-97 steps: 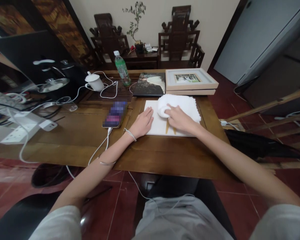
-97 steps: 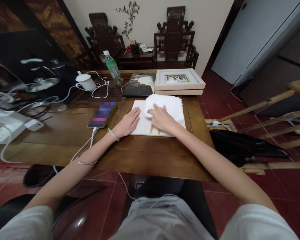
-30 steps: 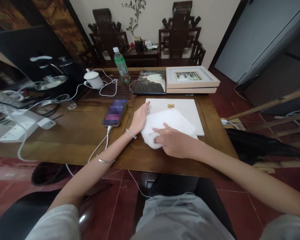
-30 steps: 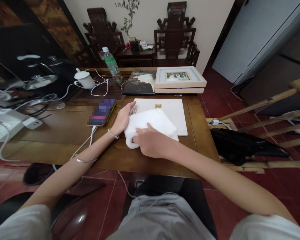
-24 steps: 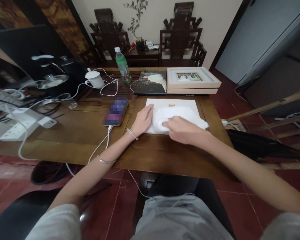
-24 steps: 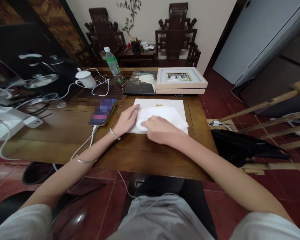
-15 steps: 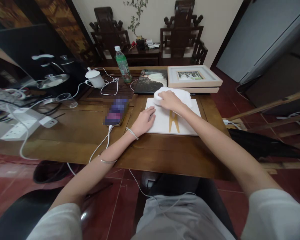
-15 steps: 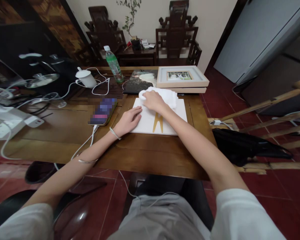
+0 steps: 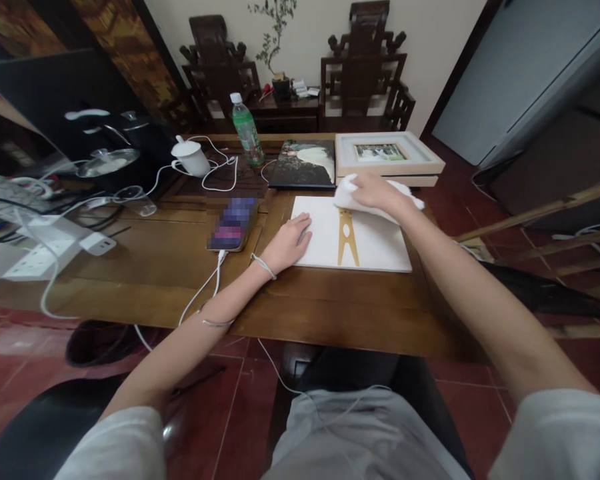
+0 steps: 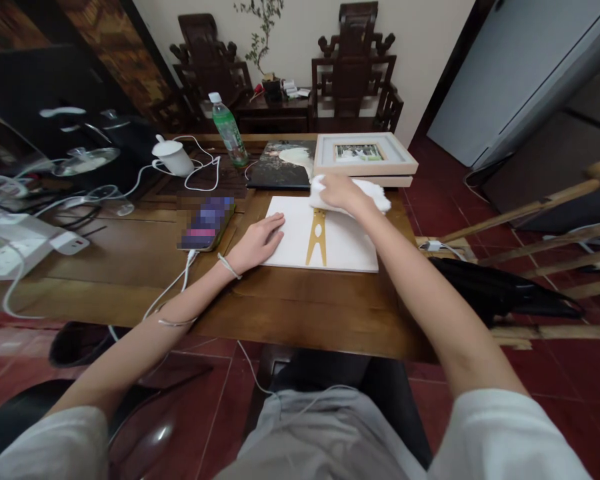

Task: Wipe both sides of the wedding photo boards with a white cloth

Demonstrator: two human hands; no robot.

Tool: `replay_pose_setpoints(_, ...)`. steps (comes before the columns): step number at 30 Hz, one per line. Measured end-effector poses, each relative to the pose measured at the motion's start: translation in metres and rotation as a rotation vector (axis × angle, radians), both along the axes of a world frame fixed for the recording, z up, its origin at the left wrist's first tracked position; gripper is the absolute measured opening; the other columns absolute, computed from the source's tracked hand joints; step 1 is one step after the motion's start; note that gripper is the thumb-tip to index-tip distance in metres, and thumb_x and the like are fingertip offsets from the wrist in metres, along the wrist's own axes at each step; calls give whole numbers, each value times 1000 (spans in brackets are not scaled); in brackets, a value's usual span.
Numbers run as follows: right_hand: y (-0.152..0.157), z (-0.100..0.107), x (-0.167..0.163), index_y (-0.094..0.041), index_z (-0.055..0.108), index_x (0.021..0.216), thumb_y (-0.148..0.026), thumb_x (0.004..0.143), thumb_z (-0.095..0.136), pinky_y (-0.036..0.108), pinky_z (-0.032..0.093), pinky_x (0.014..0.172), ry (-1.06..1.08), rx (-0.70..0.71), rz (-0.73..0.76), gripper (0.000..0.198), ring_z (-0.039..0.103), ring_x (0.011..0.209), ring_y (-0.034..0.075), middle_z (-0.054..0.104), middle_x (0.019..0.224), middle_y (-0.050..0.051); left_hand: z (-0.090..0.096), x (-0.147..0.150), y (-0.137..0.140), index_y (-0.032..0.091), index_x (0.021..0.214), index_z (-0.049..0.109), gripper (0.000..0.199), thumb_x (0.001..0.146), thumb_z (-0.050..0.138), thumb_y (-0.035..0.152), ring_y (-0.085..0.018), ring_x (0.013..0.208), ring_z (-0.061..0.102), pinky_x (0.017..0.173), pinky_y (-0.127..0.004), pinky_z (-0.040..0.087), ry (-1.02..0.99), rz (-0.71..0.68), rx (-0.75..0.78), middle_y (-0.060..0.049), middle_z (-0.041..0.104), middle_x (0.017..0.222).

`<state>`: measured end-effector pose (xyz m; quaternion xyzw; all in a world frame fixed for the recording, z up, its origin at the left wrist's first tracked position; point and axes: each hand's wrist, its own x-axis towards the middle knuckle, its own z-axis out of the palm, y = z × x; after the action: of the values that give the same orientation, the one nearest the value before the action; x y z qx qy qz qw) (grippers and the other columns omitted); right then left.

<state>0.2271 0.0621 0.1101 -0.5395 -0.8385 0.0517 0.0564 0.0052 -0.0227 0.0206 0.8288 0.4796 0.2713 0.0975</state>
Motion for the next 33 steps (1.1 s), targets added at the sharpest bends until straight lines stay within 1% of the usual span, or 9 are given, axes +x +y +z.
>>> replay_pose_setpoints(3,-15,-7,40,-15,64,81,-5,75,44,34,39,72,-18,39,-78,23,58,82,27,67,85,14,0,1,-1,14,120,64,36,93,42,23,-28,136,50,116,-49,39,1,9,-1,-14,60,138)
replay_pose_setpoints(5,-40,-13,56,-17,60,74,-4,73,44,35,39,74,-39,66,-58,21,58,79,27,65,78,12,1,1,-2,11,122,63,38,93,41,23,-28,137,50,117,-48,38,9,17,-6,-16,58,140)
replay_pose_setpoints(11,-147,-18,72,-26,43,61,-2,67,44,39,42,84,-43,-48,96,25,60,76,26,63,69,6,2,2,-2,5,124,61,41,93,40,22,-29,138,48,118,-46,36,34,21,-15,-20,56,141)
replay_pose_setpoints(14,-174,-12,76,-28,32,58,-2,65,43,40,42,85,-4,-104,160,28,61,77,25,63,69,5,1,1,-1,8,126,60,41,93,40,24,-29,139,47,118,-48,37,24,19,-23,-18,55,143)
replay_pose_setpoints(18,-153,-9,75,-26,26,59,-6,66,43,36,39,70,-30,-81,118,27,54,67,23,55,63,5,1,-1,0,9,126,60,41,93,41,24,-29,139,47,118,-48,37,23,11,-22,-17,55,143)
replay_pose_setpoints(23,-73,-11,64,-24,27,58,-9,66,43,33,32,64,29,9,73,24,44,62,19,43,57,2,2,-2,0,5,125,61,42,94,41,24,-29,138,49,118,-45,36,42,-2,-5,-20,56,142)
replay_pose_setpoints(27,-22,-12,56,-24,31,57,-8,64,45,32,28,62,102,41,55,22,42,63,19,41,58,2,1,-3,0,7,125,61,40,94,42,24,-28,137,49,118,-46,37,43,-2,-7,-19,56,142)
replay_pose_setpoints(30,-17,-14,53,-24,30,57,-6,63,45,32,26,63,123,67,58,24,39,62,18,39,56,1,0,-4,1,9,125,60,39,94,42,24,-28,138,49,118,-47,37,43,3,-5,-18,56,143)
replay_pose_setpoints(33,-46,-15,53,-24,26,58,-5,63,44,32,25,62,105,59,96,27,36,60,17,36,55,0,0,-3,0,9,125,60,39,94,41,24,-28,138,49,117,-46,37,46,-5,0,-17,56,142)
